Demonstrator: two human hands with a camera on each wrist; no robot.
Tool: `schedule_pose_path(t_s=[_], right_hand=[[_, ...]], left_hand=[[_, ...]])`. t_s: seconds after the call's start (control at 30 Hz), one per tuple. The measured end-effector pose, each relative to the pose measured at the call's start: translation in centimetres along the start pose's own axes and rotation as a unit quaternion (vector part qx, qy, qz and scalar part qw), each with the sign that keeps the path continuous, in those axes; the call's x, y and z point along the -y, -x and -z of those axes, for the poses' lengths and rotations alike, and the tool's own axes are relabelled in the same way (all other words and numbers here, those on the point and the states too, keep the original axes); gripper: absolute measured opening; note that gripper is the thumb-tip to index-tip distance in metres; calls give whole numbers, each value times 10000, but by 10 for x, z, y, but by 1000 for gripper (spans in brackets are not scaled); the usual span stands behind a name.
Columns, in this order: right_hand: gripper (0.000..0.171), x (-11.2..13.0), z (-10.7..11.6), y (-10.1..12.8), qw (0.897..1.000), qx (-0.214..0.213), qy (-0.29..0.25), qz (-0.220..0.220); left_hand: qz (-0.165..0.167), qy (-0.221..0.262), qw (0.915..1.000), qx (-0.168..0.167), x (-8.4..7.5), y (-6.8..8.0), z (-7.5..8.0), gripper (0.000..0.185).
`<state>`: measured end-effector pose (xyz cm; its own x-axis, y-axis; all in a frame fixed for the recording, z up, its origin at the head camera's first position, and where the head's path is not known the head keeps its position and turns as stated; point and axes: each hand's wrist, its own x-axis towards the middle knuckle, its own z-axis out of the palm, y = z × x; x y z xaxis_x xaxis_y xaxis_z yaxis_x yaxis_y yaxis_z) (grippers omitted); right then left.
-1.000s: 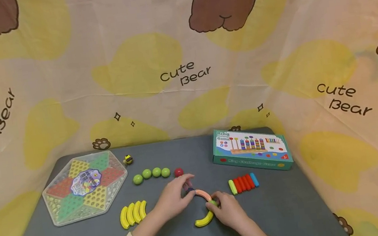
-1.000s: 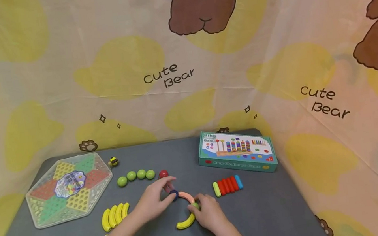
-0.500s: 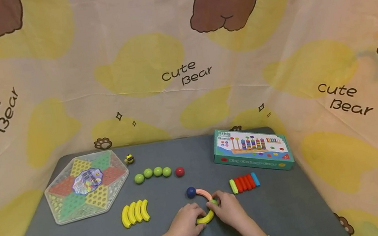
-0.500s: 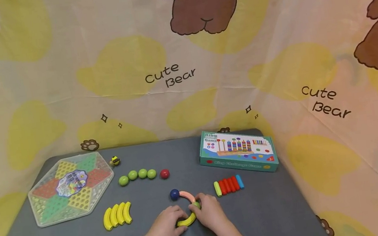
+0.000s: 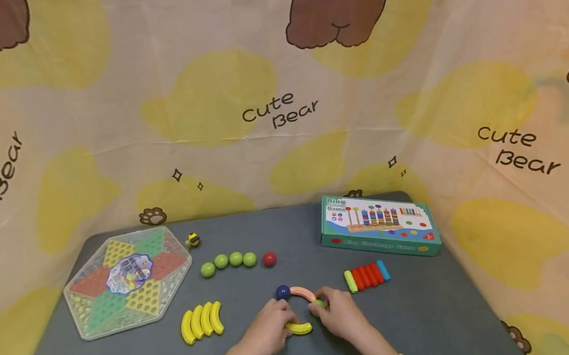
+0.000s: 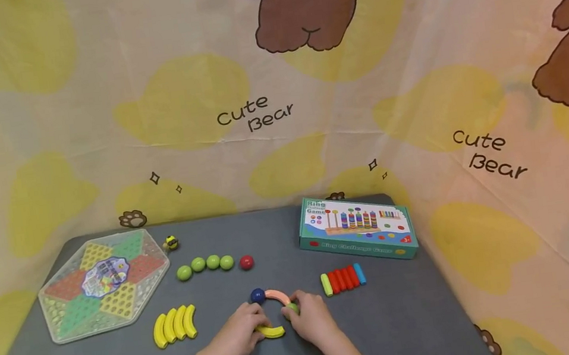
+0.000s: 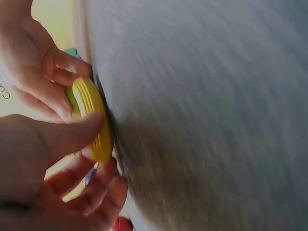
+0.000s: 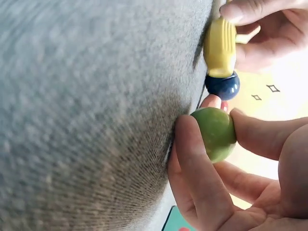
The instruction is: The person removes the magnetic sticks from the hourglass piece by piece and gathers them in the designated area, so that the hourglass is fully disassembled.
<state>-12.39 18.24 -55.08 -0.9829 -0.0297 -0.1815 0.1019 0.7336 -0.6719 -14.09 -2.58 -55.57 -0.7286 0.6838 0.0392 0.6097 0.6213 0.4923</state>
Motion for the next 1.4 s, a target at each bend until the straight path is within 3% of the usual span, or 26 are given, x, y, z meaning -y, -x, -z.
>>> schedule_pose_path(t_s=[0.17, 0.3, 0.47, 0.6, 0.8, 1.03, 1.27, 1.4], right_hand=[[34, 2, 1, 1, 9999, -76, 36, -59], [35, 4, 3, 4, 9999, -6, 69, -133], [40, 6, 5, 6, 9997, 171, 152, -121], [39, 6, 11, 0, 9997, -40, 241, -45], [34, 8, 9, -19, 9989, -133, 331, 312], [28, 9, 4, -23, 9987, 123, 485, -25], [24, 9, 4, -15, 9993, 68, 371, -78], [22, 9, 0, -11, 9996, 161, 246, -16]], left_hand=[[65, 48, 9999, 64, 5, 2, 6, 18], [537, 169, 9982, -191, -1, 6, 4, 24], [1379, 203, 9896, -358, -14, 7, -7, 67], [1697, -179, 9846, -375, -21, 4, -16, 90], [1937, -401, 9787, -545, -23, -2, -22, 80], [1829, -316, 9819, -376, -18, -1, -18, 63], [1103, -127, 9934, -292, -18, 1, -17, 51], [932, -103, 9952, -266, -19, -1, -19, 33]])
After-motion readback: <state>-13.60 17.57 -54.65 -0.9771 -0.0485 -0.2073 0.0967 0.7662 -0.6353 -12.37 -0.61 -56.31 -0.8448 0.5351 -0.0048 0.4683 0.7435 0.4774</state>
